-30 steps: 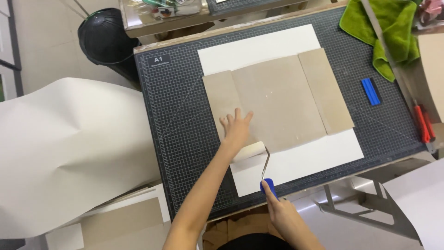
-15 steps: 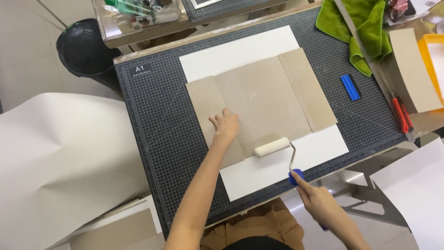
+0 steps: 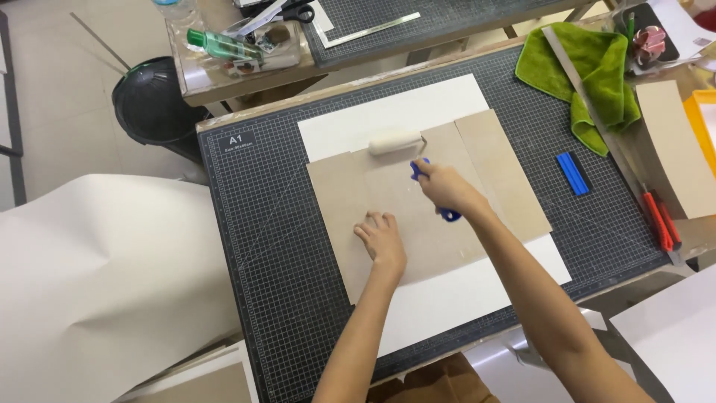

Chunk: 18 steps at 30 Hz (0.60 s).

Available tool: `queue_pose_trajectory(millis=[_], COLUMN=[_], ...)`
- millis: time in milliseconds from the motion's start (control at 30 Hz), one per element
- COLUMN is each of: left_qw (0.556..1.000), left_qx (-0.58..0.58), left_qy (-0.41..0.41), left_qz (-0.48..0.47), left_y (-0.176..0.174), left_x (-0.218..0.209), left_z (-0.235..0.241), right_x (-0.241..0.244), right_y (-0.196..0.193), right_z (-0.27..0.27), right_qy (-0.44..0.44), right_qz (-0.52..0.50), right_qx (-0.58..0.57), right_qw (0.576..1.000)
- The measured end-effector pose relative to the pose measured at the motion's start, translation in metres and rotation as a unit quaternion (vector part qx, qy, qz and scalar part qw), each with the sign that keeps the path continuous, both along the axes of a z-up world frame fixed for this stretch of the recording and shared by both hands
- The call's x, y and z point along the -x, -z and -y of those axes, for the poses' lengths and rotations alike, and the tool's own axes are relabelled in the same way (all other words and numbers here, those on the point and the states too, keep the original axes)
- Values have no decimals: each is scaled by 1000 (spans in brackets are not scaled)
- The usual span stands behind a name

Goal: Applying glue to a cardboard structure with a roller and smoothing a white paper sheet over it using a squeegee.

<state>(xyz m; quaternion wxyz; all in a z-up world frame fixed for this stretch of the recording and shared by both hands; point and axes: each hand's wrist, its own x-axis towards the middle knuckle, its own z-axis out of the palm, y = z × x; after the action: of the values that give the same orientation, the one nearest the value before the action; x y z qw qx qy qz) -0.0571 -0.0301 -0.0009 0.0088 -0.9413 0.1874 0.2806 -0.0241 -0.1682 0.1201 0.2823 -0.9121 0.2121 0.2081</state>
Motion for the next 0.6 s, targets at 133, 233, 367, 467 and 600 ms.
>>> queue_pose_trajectory(millis=[133,233,367,467,600], left_qw=[1000,1000,1000,999,999], left_qx=[-3,-8,-28,-36,-29], left_qy=[-22,-13,6,10,25], left_qz=[12,15,13,15,35], left_y=[18,18,9,-3,21], left_x=[0,-2,2,3,2], left_z=[5,5,3,4,7], right_x=[-6,18,108,205,288], right_y=[-9,13,62,41,1], right_z=[15,29,34,17,17], right_qy=[59,29,-14,14,93], right_qz=[40,51,87,4,-74], right_qx=[-49,-31,11,11,1], right_qw=[996,998,996,1000,993])
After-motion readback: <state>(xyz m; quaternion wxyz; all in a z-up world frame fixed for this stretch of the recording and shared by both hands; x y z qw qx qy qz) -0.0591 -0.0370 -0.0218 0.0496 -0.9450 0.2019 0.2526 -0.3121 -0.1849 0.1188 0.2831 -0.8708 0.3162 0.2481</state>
